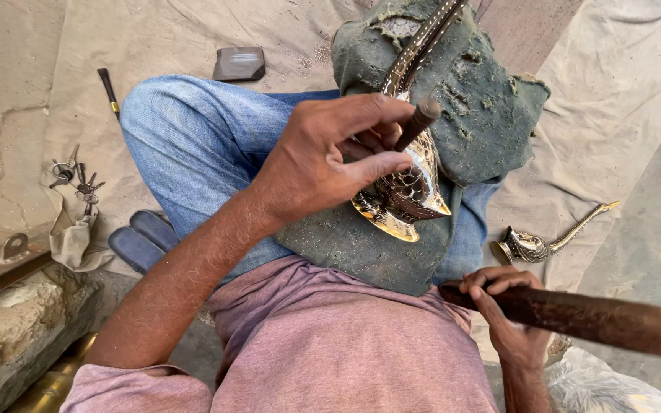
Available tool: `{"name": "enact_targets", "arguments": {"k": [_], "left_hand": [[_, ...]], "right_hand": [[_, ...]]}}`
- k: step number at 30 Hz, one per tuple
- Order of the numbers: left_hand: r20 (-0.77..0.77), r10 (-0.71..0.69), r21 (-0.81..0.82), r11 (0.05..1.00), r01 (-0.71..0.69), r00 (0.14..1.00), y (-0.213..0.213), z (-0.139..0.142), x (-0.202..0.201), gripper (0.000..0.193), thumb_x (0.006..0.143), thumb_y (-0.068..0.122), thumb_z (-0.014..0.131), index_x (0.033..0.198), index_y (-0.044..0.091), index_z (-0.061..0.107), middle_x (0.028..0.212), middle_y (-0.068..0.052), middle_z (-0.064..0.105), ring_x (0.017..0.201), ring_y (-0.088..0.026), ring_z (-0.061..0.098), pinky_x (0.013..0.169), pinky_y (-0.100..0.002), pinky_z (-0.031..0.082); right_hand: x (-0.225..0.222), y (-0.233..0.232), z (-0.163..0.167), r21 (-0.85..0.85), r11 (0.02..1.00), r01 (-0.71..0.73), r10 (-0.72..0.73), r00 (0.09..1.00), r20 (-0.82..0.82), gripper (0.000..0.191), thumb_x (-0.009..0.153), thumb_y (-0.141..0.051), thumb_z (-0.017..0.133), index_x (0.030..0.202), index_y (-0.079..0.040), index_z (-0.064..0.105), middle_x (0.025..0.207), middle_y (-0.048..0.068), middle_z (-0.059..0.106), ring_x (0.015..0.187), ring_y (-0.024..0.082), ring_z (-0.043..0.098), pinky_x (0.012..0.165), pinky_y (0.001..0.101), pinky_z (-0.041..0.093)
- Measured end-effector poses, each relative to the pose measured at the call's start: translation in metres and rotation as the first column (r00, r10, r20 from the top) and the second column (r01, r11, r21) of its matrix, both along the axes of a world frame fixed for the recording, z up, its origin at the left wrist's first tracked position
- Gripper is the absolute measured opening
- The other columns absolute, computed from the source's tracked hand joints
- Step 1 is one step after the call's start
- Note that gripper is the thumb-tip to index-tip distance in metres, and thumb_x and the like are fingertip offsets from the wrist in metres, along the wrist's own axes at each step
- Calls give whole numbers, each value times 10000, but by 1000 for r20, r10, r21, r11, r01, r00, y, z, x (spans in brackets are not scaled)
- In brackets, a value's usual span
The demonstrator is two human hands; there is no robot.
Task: The person sits cross-legged and uses a wooden mallet to strike a chisel held against a silver-colored metal object with a gold base. The object is secured on a cushioned block on the lap. The person repeatedly hammers the chisel to shape or emboss the metal surface.
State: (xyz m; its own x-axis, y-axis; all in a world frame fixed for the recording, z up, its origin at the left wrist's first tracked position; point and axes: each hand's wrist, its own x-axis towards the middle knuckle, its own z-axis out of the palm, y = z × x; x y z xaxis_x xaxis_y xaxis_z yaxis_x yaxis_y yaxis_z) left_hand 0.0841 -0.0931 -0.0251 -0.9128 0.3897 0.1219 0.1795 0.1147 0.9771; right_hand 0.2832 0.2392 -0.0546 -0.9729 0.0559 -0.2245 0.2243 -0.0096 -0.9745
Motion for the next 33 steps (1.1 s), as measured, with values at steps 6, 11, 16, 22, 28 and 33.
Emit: {"name": "enact_targets", "arguments": {"k": [6, 11, 16, 22, 28, 33], "left_hand": [[-88, -80, 2, 997, 80, 993, 16, 15, -2, 393, 994, 155, 818, 1342, 105, 642, 1111, -52, 728, 1043, -130, 762, 931, -280, 635], [-115, -186, -138, 976, 169, 976, 37, 28, -19, 387, 923, 131, 835, 1273, 114, 672, 1028, -43, 748, 903, -140, 754, 805, -290, 649], [-137, -309, -250, 930, 270, 941, 67, 34, -37, 413, 844, 145, 850, 1217, 97, 677, 1012, -77, 778, 898, -234, 766, 807, -387, 599], [42, -426, -398, 822, 407, 904, 82, 40, -50, 434, 811, 144, 836, 1208, 100, 669, 935, -137, 772, 908, -320, 755, 794, -467, 564], [52, -504, -474, 747, 466, 862, 90, 43, -60, 473, 765, 131, 864, 1181, 68, 647, 884, -144, 764, 933, -359, 736, 780, -504, 543], [61, -588, -389, 730, 562, 807, 89, 44, -60, 526, 774, 120, 848, 1255, 90, 637, 898, -125, 766, 880, -321, 756, 763, -460, 567]], "right_hand": [[-15, 0, -2, 7, 996, 84, -84, 989, 125, 219, 872, 116, 721, 964, -3, 562, 963, 212, 699, 922, 311, 740, 843, 501, 641], [-24, 0, -1, 97, 992, 76, -95, 972, 213, 233, 844, 78, 765, 972, -1, 587, 934, 194, 726, 875, 266, 745, 781, 450, 641], [-31, 6, 8, 197, 980, 19, -80, 948, 309, 128, 949, 44, 795, 938, 87, 675, 815, 197, 717, 757, 242, 705, 795, 409, 590], [-40, 9, 31, 148, 980, 135, -141, 990, 32, 392, 942, 18, 747, 1277, 27, 543, 964, 95, 666, 948, 180, 694, 1035, 416, 644], [-57, 19, 34, 168, 986, 14, -61, 959, 278, 403, 847, 39, 763, 1191, 25, 553, 897, 118, 670, 842, 205, 695, 714, 373, 622], [-59, 30, 50, 365, 924, -114, 17, 966, 257, 331, 816, 14, 819, 1065, 18, 601, 844, 106, 691, 766, 186, 707, 690, 329, 608]]}}
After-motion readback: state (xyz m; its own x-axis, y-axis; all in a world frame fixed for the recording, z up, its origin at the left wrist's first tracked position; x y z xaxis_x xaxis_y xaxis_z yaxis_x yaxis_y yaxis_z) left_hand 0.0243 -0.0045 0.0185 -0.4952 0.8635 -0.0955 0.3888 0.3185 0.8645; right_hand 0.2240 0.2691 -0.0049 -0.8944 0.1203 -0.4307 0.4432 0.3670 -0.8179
